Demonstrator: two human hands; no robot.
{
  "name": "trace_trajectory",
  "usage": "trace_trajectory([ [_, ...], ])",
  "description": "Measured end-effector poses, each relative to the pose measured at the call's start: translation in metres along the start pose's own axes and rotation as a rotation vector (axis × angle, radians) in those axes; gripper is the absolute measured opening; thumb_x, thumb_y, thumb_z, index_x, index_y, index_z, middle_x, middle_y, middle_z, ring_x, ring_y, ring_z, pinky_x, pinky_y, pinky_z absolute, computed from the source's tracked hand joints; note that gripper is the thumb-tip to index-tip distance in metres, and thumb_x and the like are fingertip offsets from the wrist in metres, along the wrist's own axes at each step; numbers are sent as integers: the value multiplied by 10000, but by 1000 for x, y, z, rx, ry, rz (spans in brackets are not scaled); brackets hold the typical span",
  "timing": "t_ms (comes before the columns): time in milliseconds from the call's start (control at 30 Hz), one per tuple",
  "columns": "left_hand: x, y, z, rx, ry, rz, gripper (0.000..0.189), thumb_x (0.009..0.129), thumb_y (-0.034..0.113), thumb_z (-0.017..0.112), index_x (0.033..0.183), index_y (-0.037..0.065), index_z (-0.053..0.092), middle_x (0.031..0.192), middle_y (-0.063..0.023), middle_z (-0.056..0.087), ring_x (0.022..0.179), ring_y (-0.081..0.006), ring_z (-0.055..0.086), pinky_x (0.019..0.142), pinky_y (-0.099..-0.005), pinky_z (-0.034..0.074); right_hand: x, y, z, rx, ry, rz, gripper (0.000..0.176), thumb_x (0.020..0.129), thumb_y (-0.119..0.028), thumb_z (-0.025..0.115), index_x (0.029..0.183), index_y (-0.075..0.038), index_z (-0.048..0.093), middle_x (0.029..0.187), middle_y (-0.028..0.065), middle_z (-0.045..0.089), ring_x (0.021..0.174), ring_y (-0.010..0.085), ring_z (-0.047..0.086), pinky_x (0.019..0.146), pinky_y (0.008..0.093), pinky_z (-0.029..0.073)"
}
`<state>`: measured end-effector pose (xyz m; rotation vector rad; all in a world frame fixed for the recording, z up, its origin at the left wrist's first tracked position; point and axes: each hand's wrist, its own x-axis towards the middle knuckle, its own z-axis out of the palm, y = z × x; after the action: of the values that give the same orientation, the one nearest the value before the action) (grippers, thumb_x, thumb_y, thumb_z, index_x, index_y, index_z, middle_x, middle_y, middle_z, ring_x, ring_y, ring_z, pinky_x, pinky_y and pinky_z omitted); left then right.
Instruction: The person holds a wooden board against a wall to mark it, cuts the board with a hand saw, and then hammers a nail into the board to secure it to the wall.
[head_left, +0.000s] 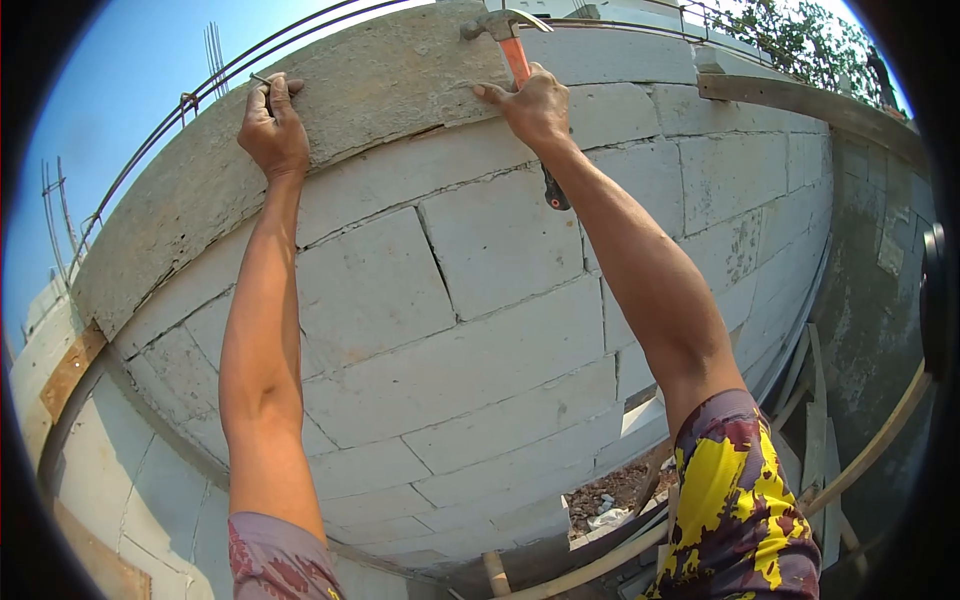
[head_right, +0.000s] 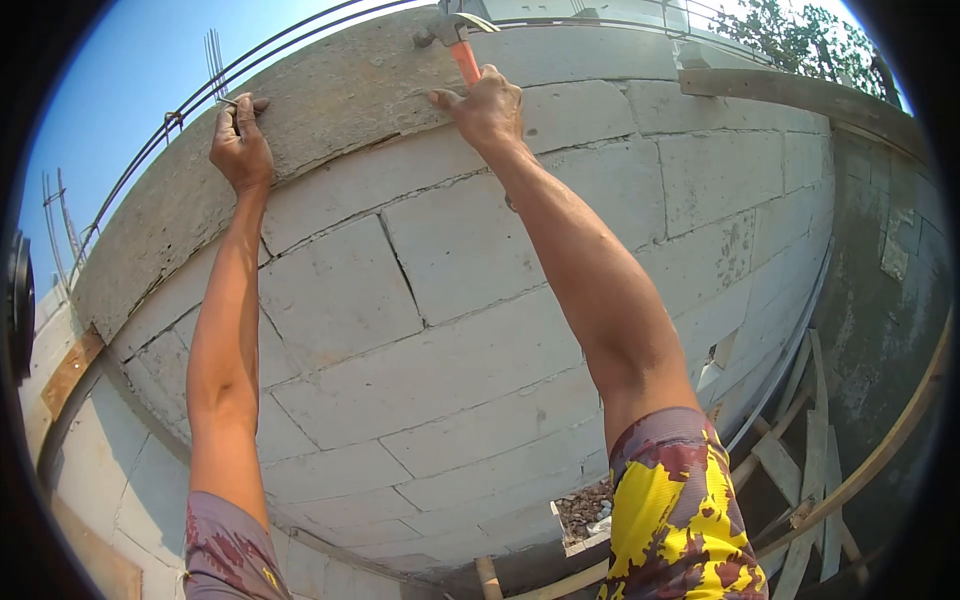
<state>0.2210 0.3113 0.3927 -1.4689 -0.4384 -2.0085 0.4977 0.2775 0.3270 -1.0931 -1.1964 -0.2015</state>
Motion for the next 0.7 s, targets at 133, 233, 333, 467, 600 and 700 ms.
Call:
trace_trajectory([
  [133, 2, 2, 0, -89, -2, 9, 296, 948, 347, 546, 963, 96, 702, 877, 1, 714, 703, -68, 594, 657, -255, 485, -9, -6, 0, 26, 10, 23, 538, 760, -422, 758, 1014, 1, 544, 825, 152, 648, 797, 265, 677, 703, 381, 564],
  [233, -2, 28, 5, -252, -169, -141, 252, 917, 308, 609, 970, 93, 729, 845, -5, 697, 636, -67, 538, 634, -240, 457, -10, -5, 1, 15, 11, 36, 536, 767, -424, 750, 1020, 1, 543, 845, 160, 651, 814, 270, 677, 713, 387, 563],
  [333, -15, 69, 46, -363, -330, 71, 261, 885, 313, 650, 1004, 93, 725, 826, -17, 691, 646, -90, 549, 627, -244, 454, -8, -1, 4, 60, 26, 29, 618, 726, -510, 755, 989, 10, 549, 861, 178, 644, 831, 294, 664, 728, 417, 537],
  [467, -34, 96, 97, -449, -474, 109, 267, 860, 289, 670, 1009, 72, 716, 876, -88, 711, 745, -134, 644, 675, -273, 493, -9, -4, -3, 66, -18, 76, 602, 738, -477, 755, 1026, 9, 548, 884, 176, 652, 852, 282, 671, 734, 395, 552],
  [600, -47, 92, 119, -333, -487, 128, 253, 879, 247, 660, 1058, 74, 704, 853, -53, 717, 777, -125, 658, 710, -269, 503, -7, -8, -9, 18, -44, 106, 622, 739, -453, 762, 1090, 11, 542, 909, 179, 658, 879, 271, 678, 728, 375, 567],
  [700, -49, 88, 117, -212, -479, 202, 225, 874, 245, 663, 1051, 115, 713, 824, -52, 720, 738, -122, 667, 669, -265, 509, -1, 4, -24, 117, -117, 119, 630, 734, -449, 773, 1069, 30, 538, 814, 135, 626, 764, 227, 656, 654, 355, 552],
])
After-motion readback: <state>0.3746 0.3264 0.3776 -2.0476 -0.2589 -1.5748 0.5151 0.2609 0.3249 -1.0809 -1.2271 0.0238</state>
